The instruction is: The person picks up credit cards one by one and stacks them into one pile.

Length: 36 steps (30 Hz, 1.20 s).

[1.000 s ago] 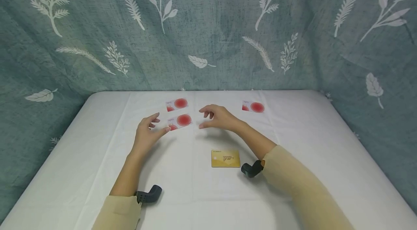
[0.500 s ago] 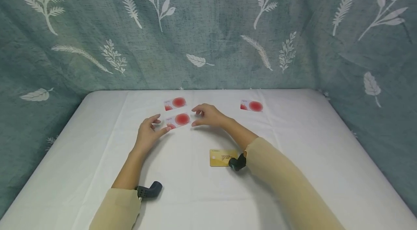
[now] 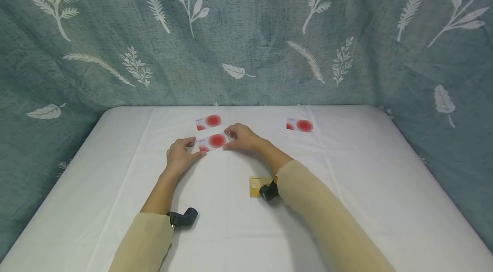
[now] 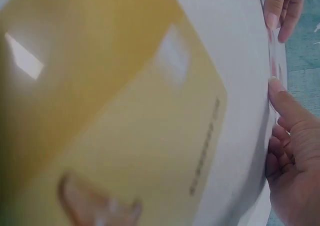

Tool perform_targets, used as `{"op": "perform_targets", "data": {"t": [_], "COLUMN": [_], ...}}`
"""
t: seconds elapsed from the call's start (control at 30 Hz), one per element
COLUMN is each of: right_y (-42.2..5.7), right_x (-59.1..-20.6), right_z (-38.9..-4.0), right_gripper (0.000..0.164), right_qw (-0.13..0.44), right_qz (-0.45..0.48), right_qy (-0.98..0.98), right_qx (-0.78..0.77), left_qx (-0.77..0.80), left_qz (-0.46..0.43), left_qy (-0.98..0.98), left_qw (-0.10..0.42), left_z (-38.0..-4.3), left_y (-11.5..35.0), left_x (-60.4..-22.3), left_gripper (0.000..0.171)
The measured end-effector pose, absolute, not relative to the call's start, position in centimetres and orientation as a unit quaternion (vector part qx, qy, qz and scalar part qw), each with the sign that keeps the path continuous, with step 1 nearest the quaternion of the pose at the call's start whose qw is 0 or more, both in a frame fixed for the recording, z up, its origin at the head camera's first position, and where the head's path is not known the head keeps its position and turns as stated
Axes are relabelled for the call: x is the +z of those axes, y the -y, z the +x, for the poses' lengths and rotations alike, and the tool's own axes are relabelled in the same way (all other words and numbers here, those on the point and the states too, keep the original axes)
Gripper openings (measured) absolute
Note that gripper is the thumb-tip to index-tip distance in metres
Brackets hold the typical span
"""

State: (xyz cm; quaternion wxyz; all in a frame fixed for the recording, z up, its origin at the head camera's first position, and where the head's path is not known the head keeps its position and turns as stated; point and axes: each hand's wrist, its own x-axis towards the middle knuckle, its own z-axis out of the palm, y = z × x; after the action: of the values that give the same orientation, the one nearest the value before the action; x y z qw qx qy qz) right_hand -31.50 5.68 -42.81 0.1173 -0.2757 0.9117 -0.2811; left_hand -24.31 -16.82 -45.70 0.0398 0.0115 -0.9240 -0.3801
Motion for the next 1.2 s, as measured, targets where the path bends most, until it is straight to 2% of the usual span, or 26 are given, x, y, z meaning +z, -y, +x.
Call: {"op": "perform_targets", "data": {"t": [0.3,0.5,0.9,1.2], "right_y": [-5.16,-5.35,-5.83,-5.96], "right_x": [-43.01,-42.99,-43.59,-43.63], "right_z": [-31.03,-30.96,-31.02,-31.12], "right_gripper": [0.066,0.060,0.045,0.050], "right_qw": [0.123,0.124,0.130,0.121], "right_qz": [-0.247,-0.240,-0.239,-0.256], "right_qy": [-0.934,-0.935,-0.909,-0.909], "right_qx": [-0.228,-0.229,-0.315,-0.307], "left_qx": [-0.307,-0.293,-0.317,-0.332], "left_qz": [-0.008,-0.022,-0.012,-0.009], "left_qy": [0.950,0.954,0.947,0.942], "left_qw": [0.053,0.062,0.046,0.049], "left_z": [-24.24,-24.39,-24.49,-24.70], "left_y": [16.59,16.52,16.96,17.02], "left_x": [-46.17,-46.26,-46.31,-46.57], "left_gripper": [0.059,0.059,0.054,0.055]}}
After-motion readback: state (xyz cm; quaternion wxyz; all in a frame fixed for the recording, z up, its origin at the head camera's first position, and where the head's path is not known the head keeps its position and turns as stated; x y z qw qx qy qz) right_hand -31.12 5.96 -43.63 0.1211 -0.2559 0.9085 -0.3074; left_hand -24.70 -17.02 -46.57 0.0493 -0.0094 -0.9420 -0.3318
